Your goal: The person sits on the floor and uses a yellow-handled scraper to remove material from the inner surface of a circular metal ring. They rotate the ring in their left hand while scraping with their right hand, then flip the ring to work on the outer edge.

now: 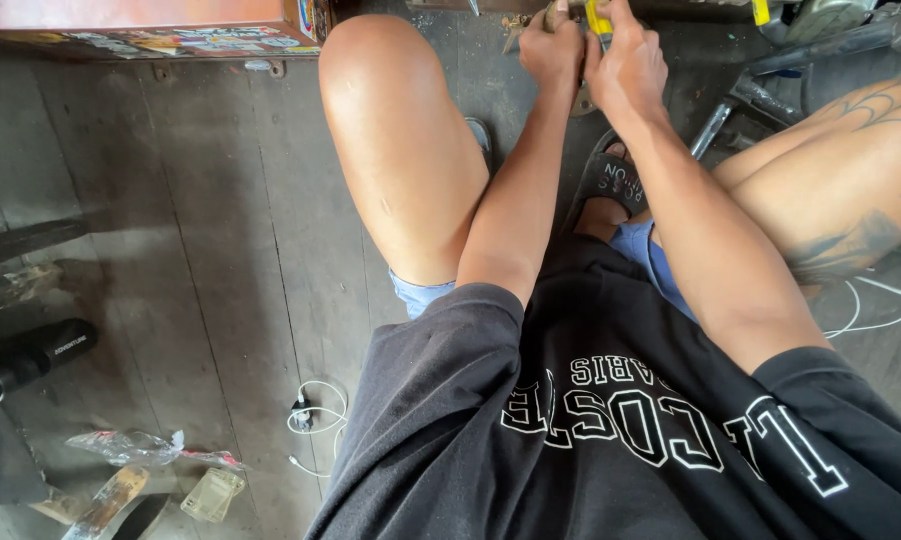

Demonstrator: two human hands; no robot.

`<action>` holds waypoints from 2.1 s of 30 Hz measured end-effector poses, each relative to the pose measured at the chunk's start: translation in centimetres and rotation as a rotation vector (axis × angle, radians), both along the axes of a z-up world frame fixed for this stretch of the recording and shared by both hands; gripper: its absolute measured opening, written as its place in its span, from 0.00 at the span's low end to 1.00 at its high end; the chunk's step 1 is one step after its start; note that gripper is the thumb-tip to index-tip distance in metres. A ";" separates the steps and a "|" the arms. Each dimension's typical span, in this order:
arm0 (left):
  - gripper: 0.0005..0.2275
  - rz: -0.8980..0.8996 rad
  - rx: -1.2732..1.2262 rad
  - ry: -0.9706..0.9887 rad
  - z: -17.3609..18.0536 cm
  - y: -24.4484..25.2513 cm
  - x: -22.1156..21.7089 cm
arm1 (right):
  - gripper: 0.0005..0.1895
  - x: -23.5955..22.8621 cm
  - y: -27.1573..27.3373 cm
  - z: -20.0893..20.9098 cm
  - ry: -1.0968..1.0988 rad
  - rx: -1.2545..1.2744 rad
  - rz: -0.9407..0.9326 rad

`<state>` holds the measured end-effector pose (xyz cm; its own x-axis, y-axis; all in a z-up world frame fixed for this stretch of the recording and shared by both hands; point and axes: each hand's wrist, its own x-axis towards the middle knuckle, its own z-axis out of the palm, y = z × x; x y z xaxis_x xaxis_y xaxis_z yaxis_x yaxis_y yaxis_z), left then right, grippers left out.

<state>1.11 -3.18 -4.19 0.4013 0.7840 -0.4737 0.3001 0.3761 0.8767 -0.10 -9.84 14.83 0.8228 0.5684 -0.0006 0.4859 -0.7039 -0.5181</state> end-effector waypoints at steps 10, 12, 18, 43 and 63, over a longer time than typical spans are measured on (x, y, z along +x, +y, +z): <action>0.26 0.019 0.051 0.011 -1.5 -0.4 0.4 | 0.15 0.8 -0.4 -1.4 -0.006 -0.005 0.012; 0.28 0.021 -0.018 -0.048 -1.9 -1.0 0.4 | 0.14 0.1 -0.9 -1.1 0.010 -0.039 0.029; 0.31 -0.010 0.062 0.019 -1.7 -0.5 0.3 | 0.16 0.8 -1.1 -1.8 -0.049 -0.026 0.014; 0.22 0.161 -0.062 -0.055 2.3 -1.2 -0.7 | 0.11 -0.6 -1.3 -0.4 0.046 -0.046 -0.080; 0.31 0.174 -0.041 -0.100 0.4 -2.5 -0.4 | 0.12 -0.6 -1.0 0.3 0.064 -0.008 -0.050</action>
<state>0.72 -5.72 -3.80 0.3079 0.8263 -0.4716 0.1396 0.4511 0.8815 -0.74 -10.84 15.09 0.8482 0.5264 -0.0590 0.4159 -0.7308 -0.5413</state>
